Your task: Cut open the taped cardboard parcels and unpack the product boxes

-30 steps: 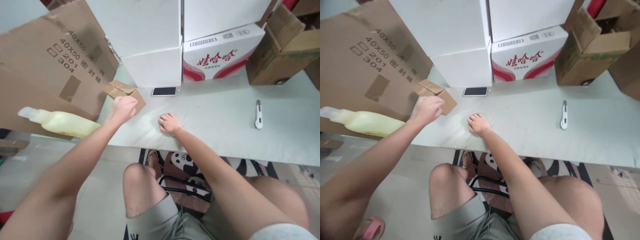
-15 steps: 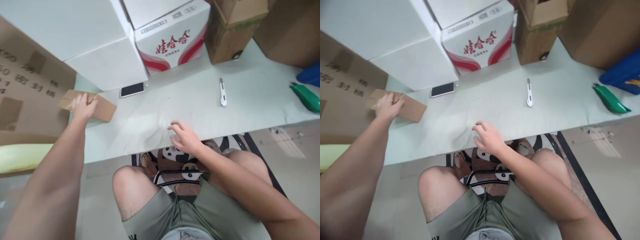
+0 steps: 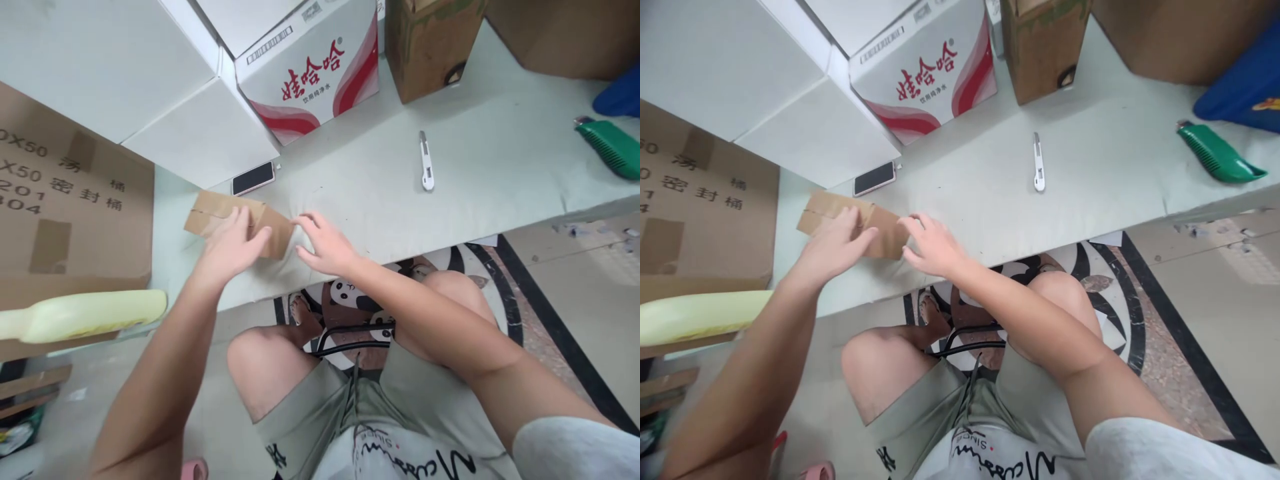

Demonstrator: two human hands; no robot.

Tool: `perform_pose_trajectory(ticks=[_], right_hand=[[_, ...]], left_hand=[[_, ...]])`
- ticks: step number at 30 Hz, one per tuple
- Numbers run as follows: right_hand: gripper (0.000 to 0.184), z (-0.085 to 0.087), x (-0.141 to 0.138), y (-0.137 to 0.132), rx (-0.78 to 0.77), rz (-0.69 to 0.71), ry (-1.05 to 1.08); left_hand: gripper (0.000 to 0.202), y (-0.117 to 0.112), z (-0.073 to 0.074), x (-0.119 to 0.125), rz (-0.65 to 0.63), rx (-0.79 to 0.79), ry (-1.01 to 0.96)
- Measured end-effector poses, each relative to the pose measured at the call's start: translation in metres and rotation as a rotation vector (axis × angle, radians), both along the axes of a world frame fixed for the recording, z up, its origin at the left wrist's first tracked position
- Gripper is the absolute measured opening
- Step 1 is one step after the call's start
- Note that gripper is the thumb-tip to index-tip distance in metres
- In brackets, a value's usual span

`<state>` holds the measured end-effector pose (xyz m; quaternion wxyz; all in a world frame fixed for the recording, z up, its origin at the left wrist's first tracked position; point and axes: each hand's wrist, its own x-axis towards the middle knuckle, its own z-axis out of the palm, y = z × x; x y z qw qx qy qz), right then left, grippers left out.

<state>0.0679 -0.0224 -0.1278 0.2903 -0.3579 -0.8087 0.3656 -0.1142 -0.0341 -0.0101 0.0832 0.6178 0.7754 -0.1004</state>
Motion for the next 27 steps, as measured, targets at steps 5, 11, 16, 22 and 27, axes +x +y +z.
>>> perform_pose_trajectory(ticks=[5,11,16,22,27], right_hand=[[0.057,0.0,0.036,0.013,0.036,-0.102,0.105],[0.054,-0.001,0.092,0.022,-0.018,-0.391,0.131],[0.055,-0.002,0.1,0.016,-0.104,-0.485,0.236],[0.053,0.005,0.106,0.021,-0.188,-0.531,0.264],[0.041,0.008,0.124,0.027,-0.253,-0.604,0.353]], left_hand=[[0.024,-0.023,0.013,0.09,-0.189,0.091,-0.212],[0.026,-0.001,-0.011,0.061,-0.141,0.648,-0.784],[0.043,0.024,-0.07,-0.006,0.095,0.628,-1.136],[0.07,0.011,-0.096,-0.001,0.206,0.485,-1.45],[0.085,0.006,-0.105,0.005,0.104,0.325,-1.479]])
